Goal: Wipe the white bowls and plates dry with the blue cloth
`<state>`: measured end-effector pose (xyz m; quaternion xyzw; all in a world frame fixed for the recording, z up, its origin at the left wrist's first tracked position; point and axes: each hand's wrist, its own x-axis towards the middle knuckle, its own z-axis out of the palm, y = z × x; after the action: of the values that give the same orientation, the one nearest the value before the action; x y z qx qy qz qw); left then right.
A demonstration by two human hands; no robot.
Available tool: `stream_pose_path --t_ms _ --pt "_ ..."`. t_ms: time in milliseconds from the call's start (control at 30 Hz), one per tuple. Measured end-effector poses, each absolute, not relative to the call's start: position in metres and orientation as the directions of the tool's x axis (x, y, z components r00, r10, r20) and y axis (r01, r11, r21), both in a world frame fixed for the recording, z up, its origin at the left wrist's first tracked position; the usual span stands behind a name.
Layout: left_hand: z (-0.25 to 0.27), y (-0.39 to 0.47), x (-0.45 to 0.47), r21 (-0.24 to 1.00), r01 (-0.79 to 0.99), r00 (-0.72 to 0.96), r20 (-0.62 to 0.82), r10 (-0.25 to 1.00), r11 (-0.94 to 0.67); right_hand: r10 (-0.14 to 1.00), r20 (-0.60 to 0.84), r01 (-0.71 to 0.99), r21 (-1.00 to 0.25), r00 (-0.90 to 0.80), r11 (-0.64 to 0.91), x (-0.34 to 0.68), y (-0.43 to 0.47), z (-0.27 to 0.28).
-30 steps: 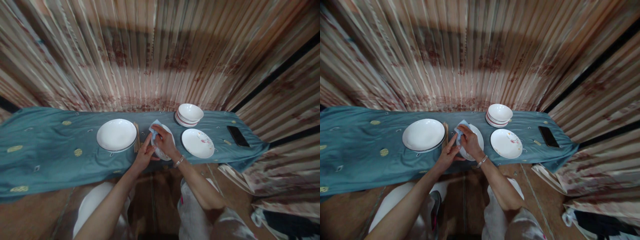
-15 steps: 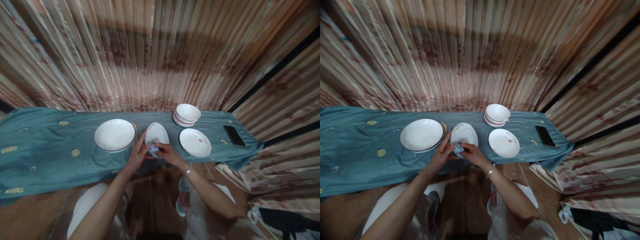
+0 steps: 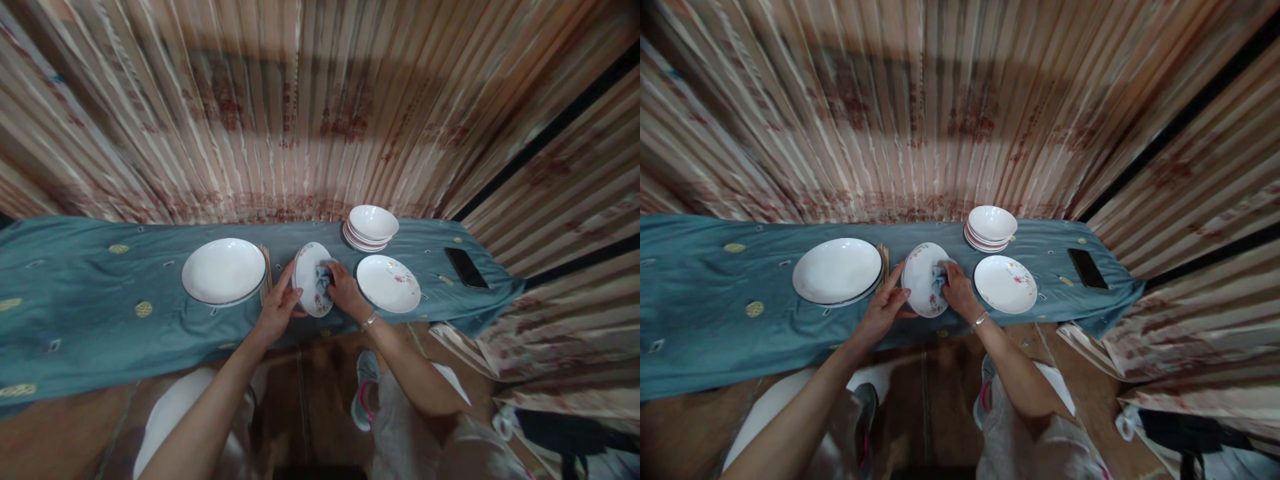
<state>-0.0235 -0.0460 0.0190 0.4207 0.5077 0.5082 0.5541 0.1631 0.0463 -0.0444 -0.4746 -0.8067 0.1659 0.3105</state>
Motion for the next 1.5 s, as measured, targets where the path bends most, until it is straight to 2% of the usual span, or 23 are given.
stream_pose_path --t_ms 133,300,433,600,900,1067,1167,1333,1400,1500 --pt "0.016 -0.045 -0.022 0.985 -0.128 -0.014 -0.12 0.993 0.117 0.86 0.424 0.626 -0.598 -0.285 0.502 0.146 0.057 -0.041" --pt "0.013 -0.044 -0.022 0.978 -0.162 -0.016 -0.138 0.99 0.133 0.808 0.485 0.499 -0.637 -0.333 0.588 0.117 0.047 -0.032" --pt "0.012 -0.045 -0.024 0.975 -0.181 -0.028 -0.14 0.99 0.133 0.775 0.457 0.375 -0.691 -0.435 0.618 0.105 0.025 -0.021" --pt "0.009 -0.047 -0.028 0.97 -0.2 -0.052 -0.15 0.987 0.137 0.753 0.385 0.257 -0.775 -0.534 0.578 0.116 0.0 -0.013" --pt "0.007 -0.04 -0.033 0.965 -0.214 -0.055 -0.17 0.984 0.154 0.832 0.245 0.406 -0.782 -0.497 0.473 0.155 -0.012 -0.031" --pt "0.01 -0.035 -0.03 0.971 -0.183 -0.053 -0.164 0.985 0.152 0.928 0.234 0.493 -0.794 -0.29 0.355 0.162 -0.014 -0.039" --pt "0.011 -0.034 -0.031 0.97 -0.18 -0.056 -0.175 0.983 0.162 0.935 0.269 0.537 -0.766 -0.23 0.353 0.161 -0.013 -0.043" --pt "0.012 -0.036 -0.033 0.967 -0.185 -0.053 -0.186 0.981 0.173 0.891 0.315 0.648 -0.612 -0.328 0.454 0.163 -0.009 -0.041" --pt "0.011 -0.036 -0.034 0.967 -0.186 -0.066 -0.187 0.98 0.172 0.875 0.301 0.633 -0.605 -0.38 0.483 0.162 -0.011 -0.038" --pt "0.01 -0.036 -0.034 0.971 -0.173 -0.074 -0.178 0.981 0.164 0.86 0.297 0.558 -0.663 -0.416 0.499 0.156 -0.017 -0.032"
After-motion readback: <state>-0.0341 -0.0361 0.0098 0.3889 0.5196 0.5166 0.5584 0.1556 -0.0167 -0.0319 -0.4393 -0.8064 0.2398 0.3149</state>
